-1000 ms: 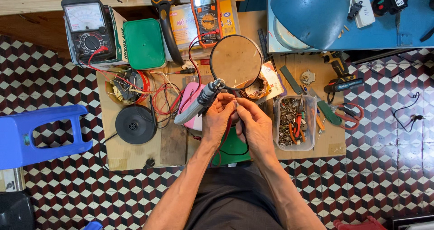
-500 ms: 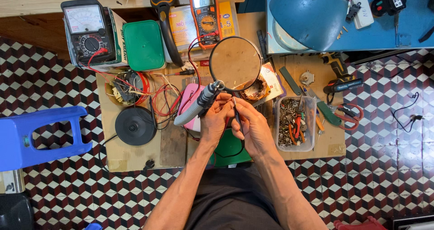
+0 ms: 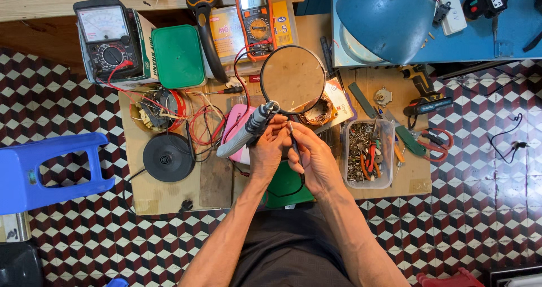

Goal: The person uses a magnifying glass and a wooden stick to clean and inspect a small electrical component on a cluttered workbench. They then use multimeter probes to test the component and continue cleaning with the stick.

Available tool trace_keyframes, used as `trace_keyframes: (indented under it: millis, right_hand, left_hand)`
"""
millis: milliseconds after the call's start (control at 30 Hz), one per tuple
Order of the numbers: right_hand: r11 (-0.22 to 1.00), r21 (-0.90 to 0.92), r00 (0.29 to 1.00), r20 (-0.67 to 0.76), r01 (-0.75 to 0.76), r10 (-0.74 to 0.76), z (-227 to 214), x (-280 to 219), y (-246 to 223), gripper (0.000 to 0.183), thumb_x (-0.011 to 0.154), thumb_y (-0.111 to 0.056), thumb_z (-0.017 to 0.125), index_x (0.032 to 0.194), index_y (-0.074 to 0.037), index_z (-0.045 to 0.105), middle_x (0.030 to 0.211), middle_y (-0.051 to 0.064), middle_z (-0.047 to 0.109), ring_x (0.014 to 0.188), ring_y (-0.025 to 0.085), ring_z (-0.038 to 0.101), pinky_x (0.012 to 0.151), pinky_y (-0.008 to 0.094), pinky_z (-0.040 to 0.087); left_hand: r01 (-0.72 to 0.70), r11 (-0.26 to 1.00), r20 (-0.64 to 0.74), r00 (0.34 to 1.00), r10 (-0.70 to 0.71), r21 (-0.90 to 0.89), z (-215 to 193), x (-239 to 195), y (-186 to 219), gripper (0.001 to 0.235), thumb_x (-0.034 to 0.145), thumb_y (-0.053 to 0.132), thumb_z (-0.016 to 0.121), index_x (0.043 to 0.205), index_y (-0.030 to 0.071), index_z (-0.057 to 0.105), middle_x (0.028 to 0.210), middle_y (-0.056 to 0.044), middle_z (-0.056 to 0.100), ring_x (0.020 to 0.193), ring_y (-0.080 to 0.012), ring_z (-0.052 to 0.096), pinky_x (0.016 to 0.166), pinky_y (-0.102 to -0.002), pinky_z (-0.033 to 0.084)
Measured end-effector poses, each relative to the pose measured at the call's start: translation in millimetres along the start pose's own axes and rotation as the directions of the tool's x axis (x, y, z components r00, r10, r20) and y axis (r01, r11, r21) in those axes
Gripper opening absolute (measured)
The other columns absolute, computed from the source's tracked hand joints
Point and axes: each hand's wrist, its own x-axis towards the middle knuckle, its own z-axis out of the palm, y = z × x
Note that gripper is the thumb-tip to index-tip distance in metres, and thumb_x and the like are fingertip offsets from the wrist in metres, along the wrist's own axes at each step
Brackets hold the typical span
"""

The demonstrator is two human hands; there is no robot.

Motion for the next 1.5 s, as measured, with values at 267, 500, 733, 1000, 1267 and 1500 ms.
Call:
trace_keyframes:
  millis: [267,500,733,1000,1267,1500]
  right_hand:
    - [1.0,-0.009,1.0,-0.01,-0.014,0.014,2.2,-0.2,-1.3,0.037,0.1,-0.018,0.061,0.133,0.0,0.06,0.088,0.006,0.065,0.062,0.01,0.056,0.041,0.02,0.039]
    - [1.0,-0.018,0.999,-0.034,-0.015,0.014,2.1,0.7,-1.0,0.036,0.1,-0.017,0.06,0.132,-0.002,0.061,0.087,0.006,0.065,0.06,0.009,0.056,0.04,0.019,0.038]
    - [0.998,-0.053,0.998,-0.051,-0.027,0.024,-1.9,0.6,0.6,0.042,0.098,-0.017,0.058,0.138,-0.001,0.06,0.085,0.003,0.063,0.059,0.01,0.054,0.038,0.02,0.035]
    - [0.996,-0.076,0.995,-0.091,-0.056,0.049,-5.5,3.2,2.1,0.046,0.096,-0.02,0.06,0.139,-0.002,0.06,0.083,0.003,0.062,0.056,0.009,0.05,0.037,0.02,0.033]
    - [0.993,-0.096,0.992,-0.11,-0.072,0.061,-2.9,6.6,0.0,0.048,0.096,-0.021,0.06,0.139,-0.001,0.06,0.082,0.003,0.061,0.055,0.008,0.05,0.036,0.02,0.032]
    - [0.995,-0.07,0.99,-0.123,-0.073,0.064,-2.0,5.5,-0.7,0.048,0.097,-0.02,0.059,0.141,0.0,0.057,0.083,0.003,0.061,0.056,0.008,0.051,0.037,0.02,0.033]
  left_hand:
    - [0.01,0.996,-0.004,1.0,-0.01,0.085,1.1,-3.1,11.2,0.022,0.096,-0.004,0.064,0.117,0.001,0.065,0.105,-0.007,0.071,0.093,-0.0122,0.07,0.082,-0.026,0.058]
    - [0.034,0.993,-0.004,0.999,-0.034,0.112,1.2,-3.9,16.5,0.019,0.096,-0.002,0.063,0.114,0.001,0.067,0.103,-0.005,0.072,0.094,-0.0121,0.071,0.083,-0.026,0.059]
    - [0.072,0.997,-0.01,0.997,-0.072,0.006,1.7,2.5,0.6,0.022,0.096,-0.001,0.061,0.118,0.002,0.065,0.103,-0.004,0.07,0.089,-0.0091,0.067,0.078,-0.024,0.056]
    - [0.152,0.985,-0.011,0.988,-0.153,-0.082,5.0,0.8,-1.4,0.022,0.095,0.0,0.062,0.116,0.001,0.065,0.096,-0.003,0.071,0.074,-0.0063,0.062,0.067,-0.022,0.053]
    - [0.118,0.992,-0.009,0.993,-0.118,-0.046,6.7,3.1,7.0,0.022,0.094,0.001,0.063,0.116,0.001,0.066,0.096,-0.004,0.07,0.077,-0.0069,0.064,0.07,-0.023,0.055]
    - [0.152,0.988,-0.015,0.988,-0.152,-0.038,9.8,3.0,15.6,0.02,0.094,0.002,0.064,0.114,0.001,0.066,0.097,-0.004,0.071,0.078,-0.0071,0.063,0.071,-0.023,0.055]
